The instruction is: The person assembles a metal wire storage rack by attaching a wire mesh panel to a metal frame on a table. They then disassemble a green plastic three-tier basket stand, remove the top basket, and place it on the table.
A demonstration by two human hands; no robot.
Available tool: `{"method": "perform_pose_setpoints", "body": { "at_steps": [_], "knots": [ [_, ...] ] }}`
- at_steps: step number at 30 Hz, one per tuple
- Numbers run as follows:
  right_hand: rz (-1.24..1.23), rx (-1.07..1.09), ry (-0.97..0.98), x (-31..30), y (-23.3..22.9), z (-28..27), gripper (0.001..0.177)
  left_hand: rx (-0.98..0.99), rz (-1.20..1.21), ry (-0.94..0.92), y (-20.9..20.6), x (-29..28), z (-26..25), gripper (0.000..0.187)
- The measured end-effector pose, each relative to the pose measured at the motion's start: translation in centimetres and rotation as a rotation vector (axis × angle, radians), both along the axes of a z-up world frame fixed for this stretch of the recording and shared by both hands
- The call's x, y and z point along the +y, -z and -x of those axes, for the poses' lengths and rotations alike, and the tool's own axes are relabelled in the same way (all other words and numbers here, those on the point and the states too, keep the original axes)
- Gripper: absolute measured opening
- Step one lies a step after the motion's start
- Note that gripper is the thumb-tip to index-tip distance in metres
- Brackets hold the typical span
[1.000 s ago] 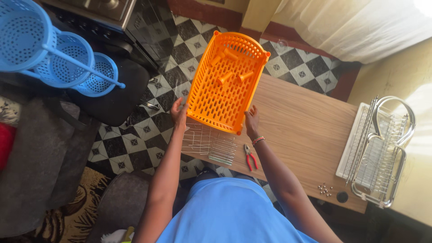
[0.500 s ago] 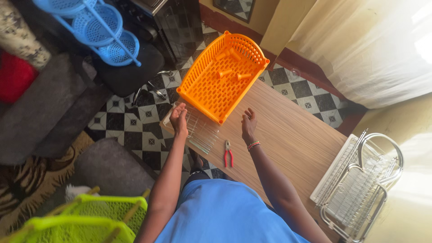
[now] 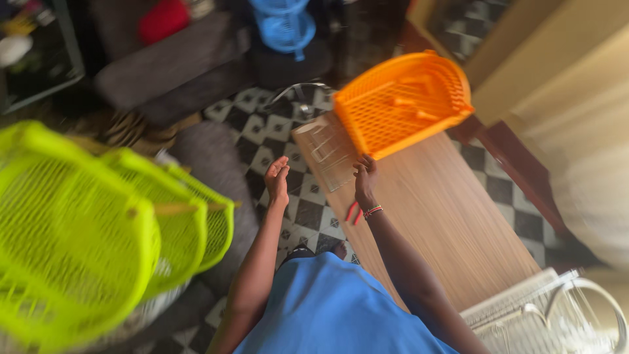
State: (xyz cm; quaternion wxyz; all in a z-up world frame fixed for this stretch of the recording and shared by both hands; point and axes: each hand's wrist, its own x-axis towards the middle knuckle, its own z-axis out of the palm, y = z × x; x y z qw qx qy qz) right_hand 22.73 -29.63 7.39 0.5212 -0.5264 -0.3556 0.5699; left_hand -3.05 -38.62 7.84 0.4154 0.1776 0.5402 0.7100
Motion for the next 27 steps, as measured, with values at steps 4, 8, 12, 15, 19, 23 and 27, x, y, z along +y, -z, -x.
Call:
{"method": "perform_pose_setpoints", "body": {
  "at_steps": [4,8,12,15,19,23,27],
  "knots": [
    [0.008,0.034,-0.21,-2.6,0.0,4.8,0.042,0.022,0.018,-0.162,-0.3,-6.5,3.0,0.033],
    [-0.006,0.118,-0.355,-6.1,-0.2,9.4,0.044,-0.003,0.032,-0.299,-0.1,-13.8,4.7,0.035],
    [0.044,0.025,-0.497,-11.4,0.1,12.5,0.036,0.01,-0.001,-0.41,0.6,-21.6,4.9,0.034],
    [0.076,0.025,-0.604,-16.0,0.1,14.2,0.034,0.031,0.06,-0.479,0.7,-27.9,4.5,0.034],
    [0.105,-0.027,-0.744,-21.7,0.0,16.5,0.032,-0.035,0.155,-0.608,0.6,-34.4,4.2,0.037],
    [0.174,0.001,-0.896,-25.4,-0.5,18.9,0.036,-0.148,0.227,-0.703,-0.2,-38.1,5.0,0.047],
    [0.218,-0.072,-1.033,-26.5,-1.2,21.8,0.045,-0.182,0.117,-0.72,-1.1,-39.6,6.9,0.071]
  ]
}}
